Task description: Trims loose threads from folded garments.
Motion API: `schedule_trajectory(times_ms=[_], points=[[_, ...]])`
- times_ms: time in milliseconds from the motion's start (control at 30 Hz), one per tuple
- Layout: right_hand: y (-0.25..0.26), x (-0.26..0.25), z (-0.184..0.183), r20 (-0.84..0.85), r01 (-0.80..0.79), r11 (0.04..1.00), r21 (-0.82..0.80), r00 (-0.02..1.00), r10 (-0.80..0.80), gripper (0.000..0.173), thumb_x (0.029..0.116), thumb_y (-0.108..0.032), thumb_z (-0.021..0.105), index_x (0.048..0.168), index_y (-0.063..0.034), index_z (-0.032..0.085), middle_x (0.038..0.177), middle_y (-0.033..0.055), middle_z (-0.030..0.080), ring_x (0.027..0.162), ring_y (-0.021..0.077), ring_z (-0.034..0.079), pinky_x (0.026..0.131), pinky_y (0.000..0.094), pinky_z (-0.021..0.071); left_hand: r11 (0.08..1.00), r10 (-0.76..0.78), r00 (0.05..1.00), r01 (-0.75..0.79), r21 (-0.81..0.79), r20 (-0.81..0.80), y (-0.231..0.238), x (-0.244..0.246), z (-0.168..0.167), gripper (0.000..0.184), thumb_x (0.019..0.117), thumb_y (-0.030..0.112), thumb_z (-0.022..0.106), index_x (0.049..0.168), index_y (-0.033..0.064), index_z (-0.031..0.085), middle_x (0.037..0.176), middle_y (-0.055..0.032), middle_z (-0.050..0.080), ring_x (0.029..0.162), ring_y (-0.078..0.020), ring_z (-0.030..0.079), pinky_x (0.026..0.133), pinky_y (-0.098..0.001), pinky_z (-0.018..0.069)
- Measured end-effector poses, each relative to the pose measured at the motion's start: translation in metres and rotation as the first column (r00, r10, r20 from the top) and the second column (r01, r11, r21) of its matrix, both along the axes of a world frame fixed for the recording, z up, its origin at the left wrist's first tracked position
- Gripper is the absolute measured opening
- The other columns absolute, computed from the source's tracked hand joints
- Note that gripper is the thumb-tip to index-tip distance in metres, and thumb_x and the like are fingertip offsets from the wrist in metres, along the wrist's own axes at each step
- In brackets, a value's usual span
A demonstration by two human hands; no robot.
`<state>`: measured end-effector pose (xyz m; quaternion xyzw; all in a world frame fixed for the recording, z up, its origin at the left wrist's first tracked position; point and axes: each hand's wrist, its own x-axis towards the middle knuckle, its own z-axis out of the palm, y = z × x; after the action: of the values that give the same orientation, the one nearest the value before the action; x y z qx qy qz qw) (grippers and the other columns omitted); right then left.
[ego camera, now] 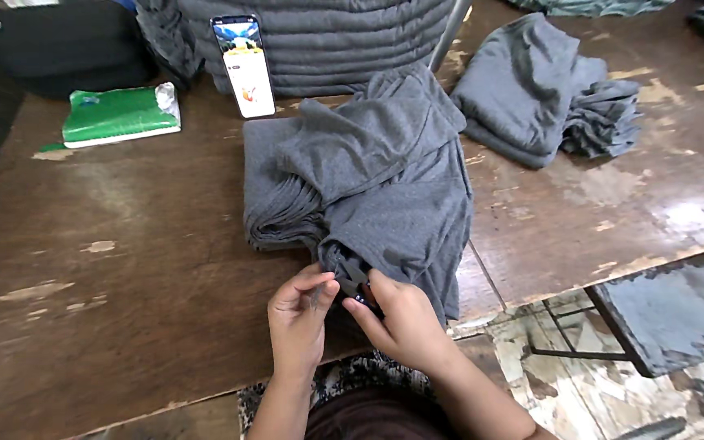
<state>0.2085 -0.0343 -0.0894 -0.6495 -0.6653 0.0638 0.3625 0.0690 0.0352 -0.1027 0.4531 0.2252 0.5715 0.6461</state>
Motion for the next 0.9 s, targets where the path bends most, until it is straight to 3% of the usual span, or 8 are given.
schedule_trajectory(times_ms=[267,467,600,667,733,800,833,900], points=[[0.005,-0.002,-0.001,0.032,0.047,0.999,-0.014,0.998,-0.047,0.044,0.1071,-0.036,0.041,0.082,-0.0058,0.06,0.058,0.003,0.051,0.049,0.0168,0.054,0.043,0.0336,0.0413,0.998,-0.045,0.999,0.046,0.046,-0.015,0.003,-0.002,-0.001,0.009,0.0908,0.021,0.076,0.098,0.0175,0.081,0.101,0.0032,0.077,0.095,-0.0065,0.072,0.087,-0.0263,0.0597],[-0.009,0.013,0.009,-0.132,-0.006,1.0,0.027,0.991,0.009,0.044,0.1097,-0.038,0.039,0.088,-0.0054,0.058,0.062,0.0005,0.05,0.053,0.0088,0.05,0.049,0.0271,0.0426,0.998,-0.062,0.997,0.063,-0.02,0.035,0.004,-0.004,-0.001,0.008,0.0964,0.023,0.07,0.095,0.0153,0.071,0.102,-0.0036,0.074,0.097,-0.0134,0.071,0.091,-0.0338,0.0585],[-0.015,0.029,0.019,-0.125,0.03,0.987,0.155,0.992,-0.01,0.043,0.1081,-0.042,0.046,0.09,-0.0036,0.055,0.067,0.0,0.048,0.059,0.0033,0.047,0.055,0.0196,0.0411,0.989,-0.017,0.996,0.029,0.143,-0.083,0.004,-0.003,-0.003,0.006,0.0946,0.016,0.072,0.101,0.0174,0.073,0.105,0.0021,0.074,0.1,-0.0084,0.07,0.089,-0.0268,0.0581],[-0.009,0.032,0.017,-0.086,0.054,0.981,0.189,0.996,-0.038,0.04,0.1062,-0.039,0.052,0.091,-0.0028,0.057,0.071,0.0021,0.052,0.063,0.0053,0.049,0.059,0.0203,0.0432,0.975,0.069,0.985,-0.032,0.222,-0.16,0.001,0.003,-0.001,0.021,0.0875,0.008,0.079,0.105,0.0172,0.072,0.109,0.0056,0.074,0.1,-0.0068,0.071,0.09,-0.025,0.0599],[0.003,0.033,0.009,-0.058,0.103,0.969,0.226,0.994,-0.093,0.035,0.1024,-0.036,0.059,0.092,-0.0028,0.06,0.085,0.0072,0.057,0.074,0.0113,0.054,0.066,0.025,0.0474,0.965,0.139,0.969,-0.086,0.249,-0.203,-0.002,0.009,-0.001,0.029,0.0824,0.0,0.08,0.109,0.01,0.073,0.112,0.0036,0.072,0.102,-0.0089,0.071,0.091,-0.0277,0.0612],[0.014,0.034,0.001,-0.038,0.149,0.962,0.23,0.989,-0.144,0.038,0.098,-0.039,0.065,0.093,-0.0017,0.061,0.098,0.0126,0.059,0.083,0.017,0.057,0.071,0.0303,0.0505,0.959,0.174,0.958,-0.112,0.261,-0.227,-0.002,0.011,-0.001,0.023,0.0841,-0.002,0.078,0.107,0.0026,0.075,0.11,-0.0005,0.072,0.1,-0.0095,0.071,0.09,-0.0269,0.0613],[0.017,0.035,-0.003,-0.035,0.154,0.963,0.219,0.988,-0.15,0.04,0.0971,-0.041,0.066,0.092,-0.0012,0.061,0.099,0.0134,0.058,0.082,0.0182,0.057,0.07,0.0317,0.0508,0.959,0.177,0.956,-0.115,0.258,-0.233,-0.002,0.011,-0.001,0.016,0.0868,-0.001,0.076,0.103,0.0021,0.075,0.107,-0.0004,0.073,0.098,-0.0082,0.07,0.088,-0.0251,0.0606],[0.017,0.039,-0.007,-0.033,0.099,0.977,0.19,0.995,-0.095,0.042,0.0996,-0.043,0.062,0.089,-0.0023,0.06,0.085,0.0093,0.056,0.072,0.0154,0.055,0.063,0.0296,0.0488,0.97,0.146,0.966,-0.097,0.224,-0.215,-0.001,0.01,0.001,0.007,0.0927,0.003,0.071,0.099,0.0033,0.075,0.103,0.0016,0.073,0.094,-0.0055,0.07,0.085,-0.0228,0.0601]])
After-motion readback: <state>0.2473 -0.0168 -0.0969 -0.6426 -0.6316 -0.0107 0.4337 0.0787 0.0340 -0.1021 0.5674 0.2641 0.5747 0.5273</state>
